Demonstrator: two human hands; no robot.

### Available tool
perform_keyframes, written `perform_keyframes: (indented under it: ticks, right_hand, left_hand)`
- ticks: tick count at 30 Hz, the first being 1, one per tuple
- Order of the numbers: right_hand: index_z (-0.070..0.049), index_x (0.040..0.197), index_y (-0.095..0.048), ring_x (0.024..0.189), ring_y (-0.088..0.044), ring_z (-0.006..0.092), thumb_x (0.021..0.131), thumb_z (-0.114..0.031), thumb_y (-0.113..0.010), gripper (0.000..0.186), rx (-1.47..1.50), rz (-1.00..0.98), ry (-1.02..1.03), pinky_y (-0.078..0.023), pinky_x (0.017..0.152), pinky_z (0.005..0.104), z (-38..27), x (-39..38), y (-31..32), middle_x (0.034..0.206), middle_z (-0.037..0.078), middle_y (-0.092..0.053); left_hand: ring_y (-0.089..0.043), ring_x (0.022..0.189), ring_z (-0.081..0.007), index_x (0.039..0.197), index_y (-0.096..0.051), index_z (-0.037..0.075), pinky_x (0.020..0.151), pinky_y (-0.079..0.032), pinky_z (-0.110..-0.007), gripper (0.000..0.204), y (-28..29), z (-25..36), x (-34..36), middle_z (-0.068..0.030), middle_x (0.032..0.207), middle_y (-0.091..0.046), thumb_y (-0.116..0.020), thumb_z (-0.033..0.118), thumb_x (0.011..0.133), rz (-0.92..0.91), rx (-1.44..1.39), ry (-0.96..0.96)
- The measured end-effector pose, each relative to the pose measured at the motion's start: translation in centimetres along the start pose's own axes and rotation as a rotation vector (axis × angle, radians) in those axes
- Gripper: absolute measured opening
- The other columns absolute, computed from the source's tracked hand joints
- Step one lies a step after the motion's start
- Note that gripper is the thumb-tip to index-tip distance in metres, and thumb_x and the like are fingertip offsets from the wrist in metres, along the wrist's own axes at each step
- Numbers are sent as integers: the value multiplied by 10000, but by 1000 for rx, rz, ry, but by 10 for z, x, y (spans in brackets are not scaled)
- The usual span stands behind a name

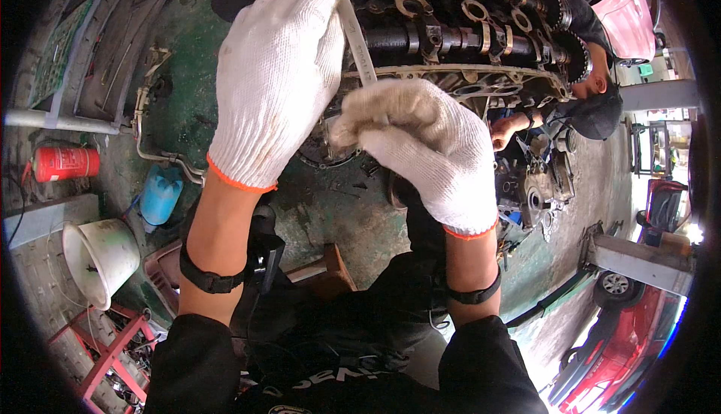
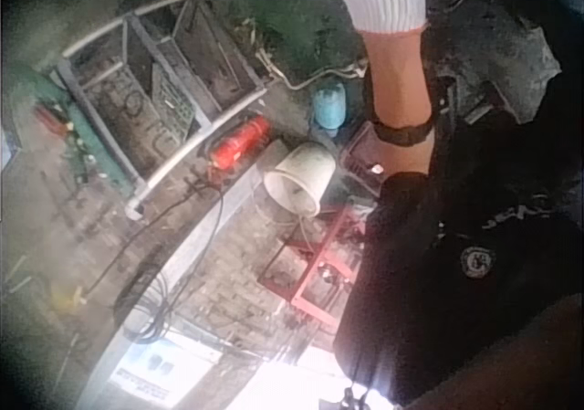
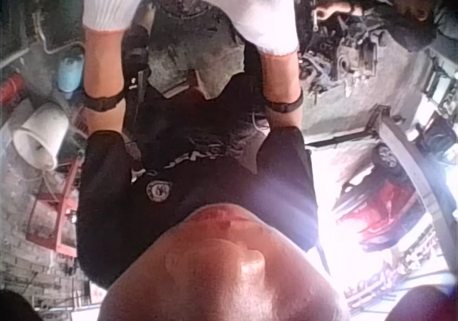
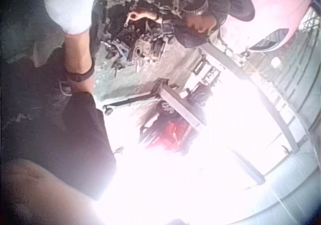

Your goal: The person uses a wrench to tighten bolts on a disassembled engine block. They repeatedly adjust the wrench and apply torque to secure components within the engine assembly.

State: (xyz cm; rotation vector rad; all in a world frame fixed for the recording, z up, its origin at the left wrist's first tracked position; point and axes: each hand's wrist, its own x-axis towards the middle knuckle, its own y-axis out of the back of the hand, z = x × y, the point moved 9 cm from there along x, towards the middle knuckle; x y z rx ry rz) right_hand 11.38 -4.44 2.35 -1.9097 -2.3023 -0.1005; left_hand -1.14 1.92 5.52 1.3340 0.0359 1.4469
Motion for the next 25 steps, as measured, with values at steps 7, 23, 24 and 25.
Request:
perform_keyframes:
  ticks: [7,23,24,25]
  right_hand:
    - [35,1237,-636,780,-703,129,975,-1,-541,281,-180,352,49,-550,692,239,-12,-3,35,925,123,-758]
    - [93,1216,-641,833,-707,189,987,-75,-569,293,-34,575,-80,-557,808,290,3,-9,73,972,160,-725]
    - [102,1216,-638,863,-711,206,986,-80,-560,303,-32,568,-143,-555,838,303,7,-9,76,1008,171,-717]
    - [102,1216,-638,863,-711,206,986,-80,-560,303,-37,558,-137,-555,838,303,8,-9,75,1008,171,-717]
  left_hand:
    - [-673,984,-309,1183,-696,60,900,-537,-432,265,-10,-3,-4,-124,1046,-720,-616,126,939,-68,83,-70]
    - [-677,1011,-288,1183,-699,59,948,-530,-411,260,-12,0,-6,-126,1078,-727,-619,155,955,-104,97,-66]
    - [-677,1013,-286,1184,-700,59,950,-529,-412,261,-14,0,-6,-126,1078,-727,-621,155,955,-120,103,-57]
    - [-677,1040,-297,1211,-697,70,961,-530,-409,287,-15,-1,-6,-130,1103,-729,-632,174,952,-147,99,-45]
